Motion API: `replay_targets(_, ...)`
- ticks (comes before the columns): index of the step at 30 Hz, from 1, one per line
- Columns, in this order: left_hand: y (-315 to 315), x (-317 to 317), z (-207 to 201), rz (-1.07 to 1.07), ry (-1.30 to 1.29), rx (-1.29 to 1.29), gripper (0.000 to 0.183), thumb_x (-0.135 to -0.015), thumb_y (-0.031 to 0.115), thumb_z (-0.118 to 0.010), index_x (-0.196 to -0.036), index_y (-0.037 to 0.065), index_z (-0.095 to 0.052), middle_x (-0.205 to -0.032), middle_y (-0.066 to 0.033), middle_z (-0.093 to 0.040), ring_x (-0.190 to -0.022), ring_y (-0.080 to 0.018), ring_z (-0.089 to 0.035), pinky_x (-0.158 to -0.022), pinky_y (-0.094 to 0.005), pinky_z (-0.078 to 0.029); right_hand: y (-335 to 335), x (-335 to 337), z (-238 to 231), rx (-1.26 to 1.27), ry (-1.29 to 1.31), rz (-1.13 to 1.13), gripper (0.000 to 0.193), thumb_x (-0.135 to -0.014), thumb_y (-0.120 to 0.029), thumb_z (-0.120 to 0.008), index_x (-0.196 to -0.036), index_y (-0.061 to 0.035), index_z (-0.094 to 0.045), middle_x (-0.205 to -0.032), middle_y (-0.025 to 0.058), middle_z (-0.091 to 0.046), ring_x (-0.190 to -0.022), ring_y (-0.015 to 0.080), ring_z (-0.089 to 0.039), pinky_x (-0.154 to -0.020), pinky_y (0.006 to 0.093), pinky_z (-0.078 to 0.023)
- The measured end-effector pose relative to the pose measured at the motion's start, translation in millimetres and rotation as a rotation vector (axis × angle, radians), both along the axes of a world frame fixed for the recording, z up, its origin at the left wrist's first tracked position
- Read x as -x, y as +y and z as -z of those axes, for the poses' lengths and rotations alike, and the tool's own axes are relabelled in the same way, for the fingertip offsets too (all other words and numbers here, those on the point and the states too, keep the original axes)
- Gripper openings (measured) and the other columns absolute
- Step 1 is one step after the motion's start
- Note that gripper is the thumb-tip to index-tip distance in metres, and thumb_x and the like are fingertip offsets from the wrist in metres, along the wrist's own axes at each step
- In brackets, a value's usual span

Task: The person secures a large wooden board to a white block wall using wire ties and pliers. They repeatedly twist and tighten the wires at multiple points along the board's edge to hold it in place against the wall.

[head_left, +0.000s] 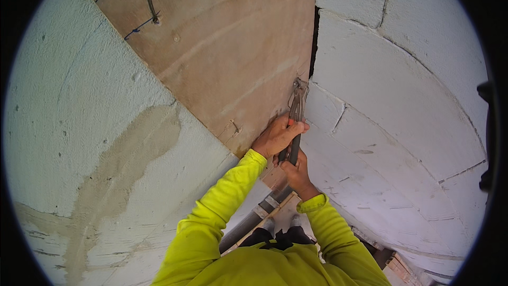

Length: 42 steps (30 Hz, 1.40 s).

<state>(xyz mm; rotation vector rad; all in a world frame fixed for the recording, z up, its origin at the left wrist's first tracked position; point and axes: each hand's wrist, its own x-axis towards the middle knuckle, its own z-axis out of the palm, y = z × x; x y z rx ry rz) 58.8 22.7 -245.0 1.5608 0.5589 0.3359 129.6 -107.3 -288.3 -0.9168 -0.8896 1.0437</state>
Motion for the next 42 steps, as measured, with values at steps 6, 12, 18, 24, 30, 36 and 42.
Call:
replay_targets(6,-9.9,-16.3,-14.5,0.226,-0.359,0.531,0.039,-0.097,0.027,-0.058,-0.122,-0.002,-0.056,-0.110,-0.0146,-0.068,-0.107,-0.0280,-0.064,-0.100,-0.0419,-0.050,-32.4,-32.0,17.2,-0.062,0.688,-0.410,0.053,-0.076,-0.012,-0.056,-0.125,0.0064,-0.050,-0.093,0.0129,-0.060,-0.080,0.0219,-0.061,-0.071,0.0375,-0.051)
replay_targets(12,-37.3,-53.3,-21.5,0.014,-0.468,0.632,0.013,-0.095,0.019,-0.053,-0.096,0.006,-0.056,-0.081,-0.0089,-0.059,-0.077,-0.0271,-0.065,-0.079,-0.0455,-0.057,-68.1,-59.7,-41.7,0.374,0.006,-0.108,0.066,-0.096,-0.035,-0.061,-0.143,0.0065,-0.040,-0.118,0.0235,-0.063,-0.100,0.0315,-0.067,-0.087,0.0404,-0.056)
replay_targets(18,-67.5,-94.1,-28.9,-0.473,-0.334,0.382,0.016,-0.095,0.019,-0.051,-0.092,0.005,-0.057,-0.076,-0.0062,-0.061,-0.062,-0.0167,-0.059,-0.060,-0.0313,-0.050,-60.1,-75.1,-48.4,0.076,-1.218,0.587,0.061,-0.082,-0.008,-0.070,-0.135,0.0086,-0.047,-0.102,0.0122,-0.068,-0.087,0.0253,-0.066,-0.077,0.0336,-0.053)
replay_targets(24,-51.6,-29.3,-20.7,-0.256,-0.126,0.012,0.030,-0.097,0.025,-0.059,-0.113,0.000,-0.060,-0.101,-0.0075,-0.066,-0.091,-0.0125,-0.058,-0.078,-0.0270,-0.050,-54.6,-51.5,-69.8,0.526,-0.535,0.107,0.041,-0.078,-0.001,-0.059,-0.118,0.0012,-0.050,-0.092,0.0091,-0.061,-0.079,0.0176,-0.057,-0.068,0.0309,-0.046)
replay_targets(30,-27.9,16.4,-3.7,-0.161,-0.040,-0.003,0.045,-0.101,0.037,-0.059,-0.127,0.000,-0.058,-0.122,-0.0112,-0.066,-0.109,-0.0162,-0.059,-0.098,-0.0299,-0.048,4.2,18.1,-15.9,0.043,-0.370,0.476,0.052,-0.075,-0.005,-0.063,-0.124,0.0044,-0.048,-0.077,0.0085,-0.055,-0.066,0.0185,-0.056,-0.061,0.0325,-0.047)
replay_targets(36,-17.3,10.9,3.5,0.022,-0.183,0.279,0.065,-0.095,0.055,-0.060,-0.132,0.002,-0.057,-0.126,-0.0160,-0.065,-0.120,-0.0232,-0.059,-0.099,-0.0346,-0.049,-33.4,-12.9,-27.0,0.300,0.344,-0.040,0.049,-0.077,-0.004,-0.058,-0.126,-0.0025,-0.050,-0.088,0.0020,-0.052,-0.064,0.0077,-0.047,-0.057,0.0231,-0.041)
replay_targets(42,-16.2,2.4,-3.3,0.090,-0.181,0.224,0.075,-0.091,0.056,-0.065,-0.138,-0.001,-0.052,-0.129,-0.0179,-0.064,-0.124,-0.0254,-0.058,-0.097,-0.0332,-0.049,-8.5,2.9,-0.3,-0.022,0.252,-0.059,0.043,-0.078,-0.005,-0.057,-0.121,-0.0026,-0.051,-0.087,0.0038,-0.053,-0.066,0.0115,-0.050,-0.059,0.0263,-0.043)
